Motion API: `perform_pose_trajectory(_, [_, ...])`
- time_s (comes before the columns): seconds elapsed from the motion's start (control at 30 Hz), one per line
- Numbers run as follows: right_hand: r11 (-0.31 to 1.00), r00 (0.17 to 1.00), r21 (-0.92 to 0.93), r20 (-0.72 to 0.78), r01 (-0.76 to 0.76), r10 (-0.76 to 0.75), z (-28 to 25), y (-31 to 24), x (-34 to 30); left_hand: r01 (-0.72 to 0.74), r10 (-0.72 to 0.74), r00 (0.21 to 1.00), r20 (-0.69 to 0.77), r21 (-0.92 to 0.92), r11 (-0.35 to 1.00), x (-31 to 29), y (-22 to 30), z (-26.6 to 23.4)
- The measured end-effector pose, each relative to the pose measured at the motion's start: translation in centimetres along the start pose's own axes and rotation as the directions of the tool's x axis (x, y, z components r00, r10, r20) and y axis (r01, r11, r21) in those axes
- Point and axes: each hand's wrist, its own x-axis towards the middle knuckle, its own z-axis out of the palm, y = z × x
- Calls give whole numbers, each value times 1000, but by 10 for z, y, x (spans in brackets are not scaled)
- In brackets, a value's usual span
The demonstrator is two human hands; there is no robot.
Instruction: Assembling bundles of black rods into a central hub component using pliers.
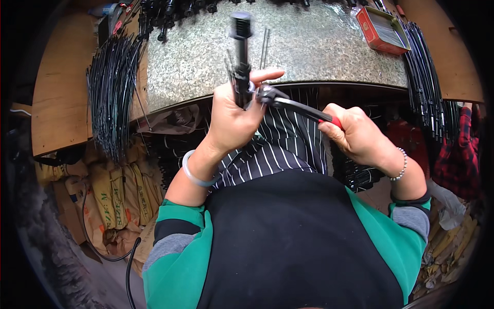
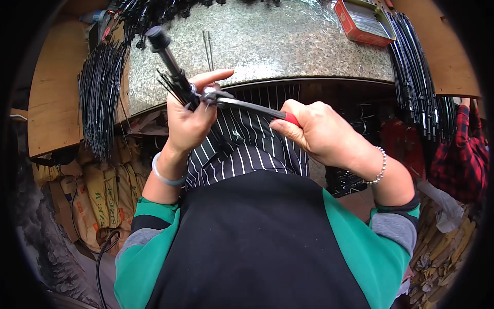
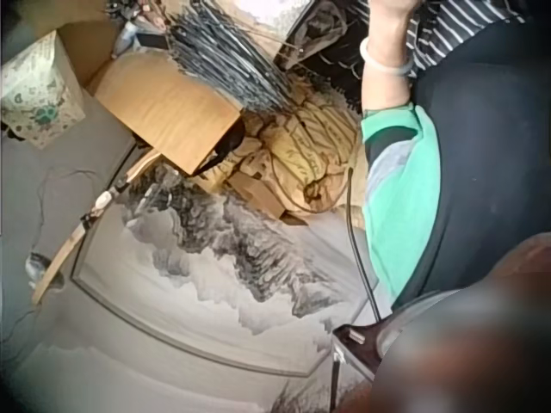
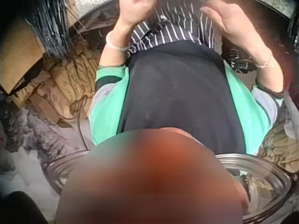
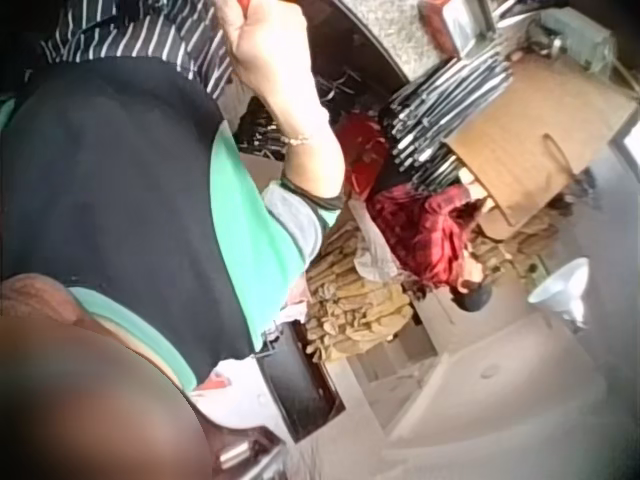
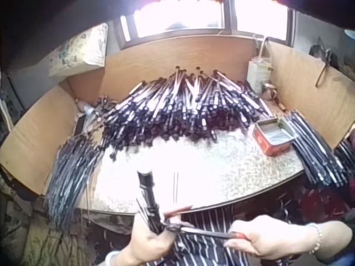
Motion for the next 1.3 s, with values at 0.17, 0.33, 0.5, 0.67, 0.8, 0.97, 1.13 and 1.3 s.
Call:
perform_pose_trajectory(0.17, [998,999,-63,51,-8,11,-13,-7,6,5,-4,997,-75,18,1000,2,19,1])
perform_pose_trajectory(0.33, [864,856,-490,-492,-120,-160,-14,44,31,-26,19,1000,-18,-693,721,15,29,-18])
perform_pose_trajectory(0.5, [613,697,-688,-655,-389,-292,-21,79,34,103,-95,994,44,-573,813,19,40,-8])
perform_pose_trajectory(0.67, [793,1000,609,-15,3,8,11,31,37,-250,-19,865,502,461,852,9,71,29])
perform_pose_trajectory(0.8, [234,938,959,224,-163,-265,78,43,61,-710,21,596,803,514,481,2,83,76])
perform_pose_trajectory(0.97, [26,979,999,32,-27,-202,50,37,21,-709,321,389,864,58,702,-14,63,82])
perform_pose_trajectory(1.13, [473,973,866,-220,162,70,-23,40,-30,-627,372,656,657,201,753,-29,35,53])
perform_pose_trajectory(1.3, [934,609,-246,-792,-259,-40,-139,75,-45,-431,189,863,469,486,760,-53,-7,5])
